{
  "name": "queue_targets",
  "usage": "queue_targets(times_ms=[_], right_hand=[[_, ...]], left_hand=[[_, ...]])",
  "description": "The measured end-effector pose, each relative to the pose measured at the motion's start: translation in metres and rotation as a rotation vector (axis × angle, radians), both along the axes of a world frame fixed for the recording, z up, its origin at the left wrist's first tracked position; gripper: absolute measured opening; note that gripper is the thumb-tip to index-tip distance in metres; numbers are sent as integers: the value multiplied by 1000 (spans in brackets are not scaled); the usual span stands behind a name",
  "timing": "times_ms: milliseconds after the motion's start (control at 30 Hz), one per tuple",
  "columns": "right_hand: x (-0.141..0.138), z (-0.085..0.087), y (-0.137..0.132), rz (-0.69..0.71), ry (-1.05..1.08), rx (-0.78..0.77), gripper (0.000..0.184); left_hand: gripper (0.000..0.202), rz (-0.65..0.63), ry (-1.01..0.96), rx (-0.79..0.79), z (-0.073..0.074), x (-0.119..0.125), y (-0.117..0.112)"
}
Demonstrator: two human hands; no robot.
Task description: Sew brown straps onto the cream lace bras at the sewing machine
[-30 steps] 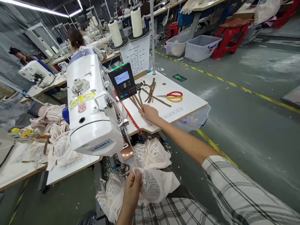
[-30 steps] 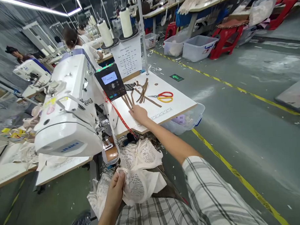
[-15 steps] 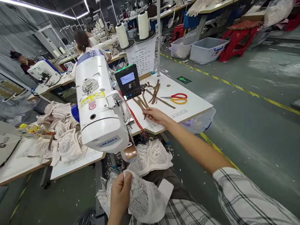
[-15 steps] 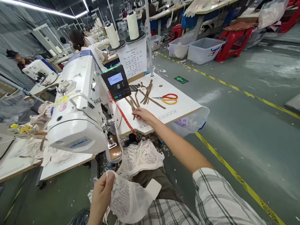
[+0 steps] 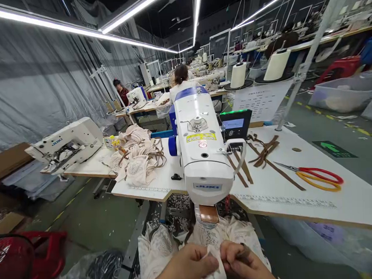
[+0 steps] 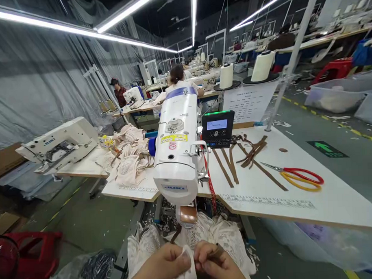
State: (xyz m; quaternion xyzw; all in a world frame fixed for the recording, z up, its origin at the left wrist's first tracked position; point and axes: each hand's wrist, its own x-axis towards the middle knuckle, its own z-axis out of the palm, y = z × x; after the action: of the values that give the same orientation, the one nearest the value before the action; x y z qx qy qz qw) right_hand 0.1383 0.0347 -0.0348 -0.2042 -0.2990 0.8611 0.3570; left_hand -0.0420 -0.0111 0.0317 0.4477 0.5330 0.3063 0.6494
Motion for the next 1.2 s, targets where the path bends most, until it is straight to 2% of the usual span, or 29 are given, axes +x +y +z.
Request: queue_targets(times_ms=[67, 133, 167, 200, 267, 333, 400, 533, 600, 733, 800, 867, 967, 1133, 1200], right_hand=[[-4, 1, -7, 80, 19, -232, 27], [-7, 1, -17, 225, 22, -407, 47], [-8, 2, -21, 320, 17, -446, 54], [-10, 3, -23, 359, 8, -460, 56], [-13, 4, -22, 262, -40, -419, 53], [-13, 4, -14, 96, -111, -353, 46], [-9, 3, -3, -6, -201, -283, 38], [9, 10, 18, -191, -297, -103, 29], [18, 18, 25, -165, -306, 42, 26], [20, 41, 27, 105, -473, 529, 23], [15, 49, 25, 104, -574, 704, 25], [11, 51, 22, 41, -634, 785, 28], [9, 47, 19, -36, -609, 696, 27], [9, 38, 22, -116, -420, 194, 26], [8, 38, 30, -146, -415, 90, 29]], left_hand=[[55, 77, -24, 51, -3, 2, -2], [52, 113, 25, 103, -1, 6, -3], [49, 108, 78, 119, 0, 8, -3], [46, 104, 125, 143, 1, 9, -2], [42, 58, 194, 173, 2, 12, 0], [39, 5, 241, 181, 2, 14, 2], [37, -15, 295, 185, 1, 16, 3], [38, 29, 422, 223, 1, 15, 4], [40, 25, 468, 240, 0, 14, 6], [41, -23, 522, 248, -2, 12, 9], [36, -52, 509, 257, -3, 13, 9], [35, -64, 498, 280, -4, 13, 9], [35, -20, 466, 373, -6, 14, 8], [24, 183, 371, 596, -22, 25, 2], [16, 263, 419, 657, -31, 28, 2]])
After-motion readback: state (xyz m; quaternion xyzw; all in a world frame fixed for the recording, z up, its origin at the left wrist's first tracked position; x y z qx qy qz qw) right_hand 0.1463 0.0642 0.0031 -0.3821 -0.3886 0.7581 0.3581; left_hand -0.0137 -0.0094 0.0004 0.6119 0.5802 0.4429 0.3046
